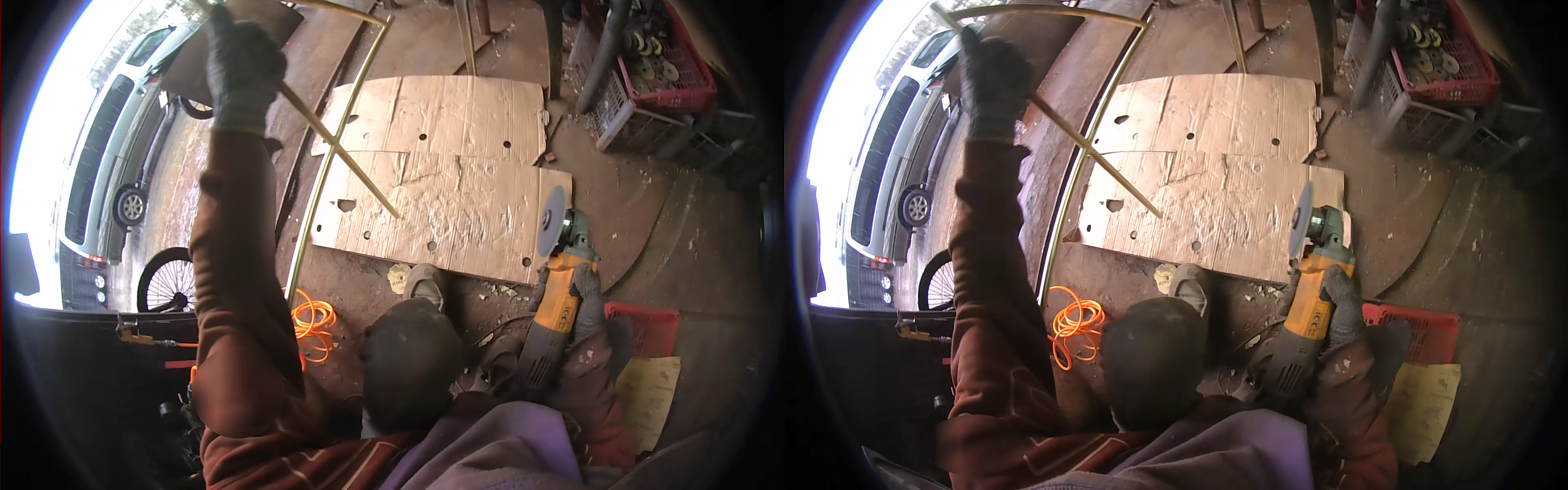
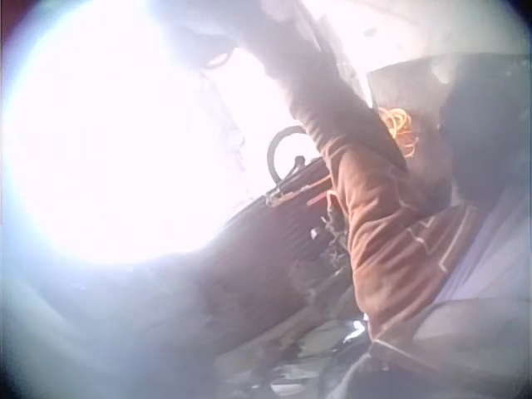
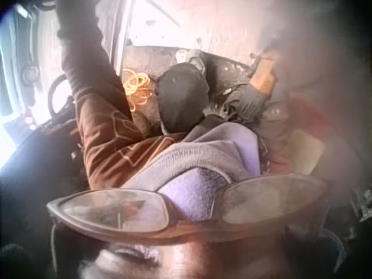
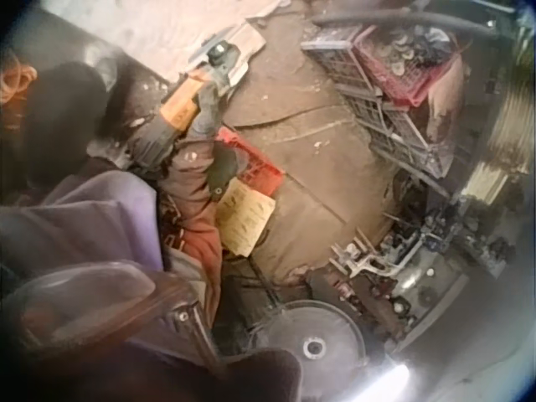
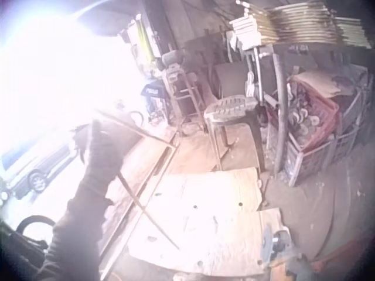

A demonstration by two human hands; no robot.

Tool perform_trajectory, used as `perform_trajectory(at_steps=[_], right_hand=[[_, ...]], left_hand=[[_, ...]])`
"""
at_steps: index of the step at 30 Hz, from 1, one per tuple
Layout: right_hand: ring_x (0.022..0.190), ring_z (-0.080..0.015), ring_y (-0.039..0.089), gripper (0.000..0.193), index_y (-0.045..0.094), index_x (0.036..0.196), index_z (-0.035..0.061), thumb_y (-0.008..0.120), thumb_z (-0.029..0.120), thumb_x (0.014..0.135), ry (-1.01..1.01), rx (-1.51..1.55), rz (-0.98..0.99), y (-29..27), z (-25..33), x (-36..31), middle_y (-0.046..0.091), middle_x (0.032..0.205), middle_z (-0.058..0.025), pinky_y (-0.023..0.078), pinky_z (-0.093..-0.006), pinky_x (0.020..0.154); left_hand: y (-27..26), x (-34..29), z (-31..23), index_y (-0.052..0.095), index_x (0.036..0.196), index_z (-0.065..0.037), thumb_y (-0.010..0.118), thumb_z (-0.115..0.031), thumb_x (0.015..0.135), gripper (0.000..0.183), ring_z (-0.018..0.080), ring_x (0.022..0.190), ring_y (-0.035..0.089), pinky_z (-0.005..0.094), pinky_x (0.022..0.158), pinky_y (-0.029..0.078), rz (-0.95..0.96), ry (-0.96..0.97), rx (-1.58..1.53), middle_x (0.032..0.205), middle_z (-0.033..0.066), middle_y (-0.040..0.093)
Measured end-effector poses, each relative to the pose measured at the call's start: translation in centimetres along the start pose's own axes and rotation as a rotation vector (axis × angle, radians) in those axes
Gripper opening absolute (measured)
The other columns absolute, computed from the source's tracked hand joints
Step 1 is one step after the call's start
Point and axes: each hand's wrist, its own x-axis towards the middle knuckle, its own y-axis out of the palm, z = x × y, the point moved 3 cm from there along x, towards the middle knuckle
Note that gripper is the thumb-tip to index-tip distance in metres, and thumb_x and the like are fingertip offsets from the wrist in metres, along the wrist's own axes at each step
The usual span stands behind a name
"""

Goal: The person uses a handheld angle grinder to smooth the joints and edges of a gold-colored metal frame while holding it with a gloved hand.

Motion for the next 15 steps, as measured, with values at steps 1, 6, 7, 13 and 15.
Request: perform_trajectory(at_steps=[1, 6, 7, 13, 15], right_hand=[[0.095, -0.0248, 0.071, 0.046, 0.056, 0.131, 0.0007, 0.064, 0.033, 0.099, -0.010, -0.053, -0.099, -1.3, -0.6, -0.1, 0.069, 0.109, -0.0130, 0.061, -0.0352, 0.082], [0.089, -0.0164, 0.066, 0.039, 0.058, 0.125, 0.0052, 0.068, 0.028, 0.095, 0.068, -0.142, -0.039, -2.9, -2.9, 0.3, 0.068, 0.103, -0.0083, 0.056, -0.0313, 0.080], [0.084, -0.0195, 0.069, 0.039, 0.057, 0.127, 0.0052, 0.068, 0.021, 0.093, 0.047, -0.162, -0.071, -1.1, -2.8, 0.5, 0.068, 0.101, -0.0110, 0.059, -0.0337, 0.074], [0.070, -0.0278, 0.072, 0.045, 0.052, 0.128, 0.0045, 0.072, 0.015, 0.090, 0.259, -0.173, 0.006, 3.9, -5.6, 1.9, 0.069, 0.095, -0.0152, 0.063, -0.0417, 0.059], [0.073, -0.0248, 0.072, 0.049, 0.050, 0.130, 0.0050, 0.075, 0.008, 0.088, 0.318, -0.162, 0.056, 4.0, -7.2, 3.3, 0.069, 0.098, -0.0138, 0.062, -0.0397, 0.062]], left_hand=[[-0.2, -0.9, 0.7, 0.042, 0.060, -0.022, 0.050, -0.066, 0.099, 0.059, 0.0103, 0.043, 0.029, 0.0309, 0.044, 0.028, 0.015, 0.009, -0.066, 0.051, -0.0080, 0.026], [-2.7, -2.4, 1.8, 0.055, 0.072, -0.017, 0.051, -0.071, 0.096, 0.059, 0.0124, 0.049, 0.033, 0.0302, 0.051, 0.032, 0.678, 0.062, -0.329, 0.060, -0.0056, 0.038], [-2.8, -2.9, 2.4, 0.057, 0.075, -0.016, 0.051, -0.071, 0.095, 0.059, 0.0130, 0.050, 0.034, 0.0299, 0.052, 0.033, 0.754, 0.055, -0.365, 0.062, -0.0048, 0.041], [-7.8, -2.7, 4.3, 0.053, 0.073, -0.016, 0.052, -0.066, 0.096, 0.055, 0.0113, 0.048, 0.028, 0.0311, 0.053, 0.028, 0.076, 0.001, -0.179, 0.056, -0.0053, 0.035], [-8.4, -3.3, 4.7, 0.048, 0.069, -0.020, 0.051, -0.059, 0.098, 0.049, 0.0104, 0.047, 0.026, 0.0318, 0.050, 0.025, -0.295, 0.019, -0.089, 0.053, -0.0057, 0.029]])
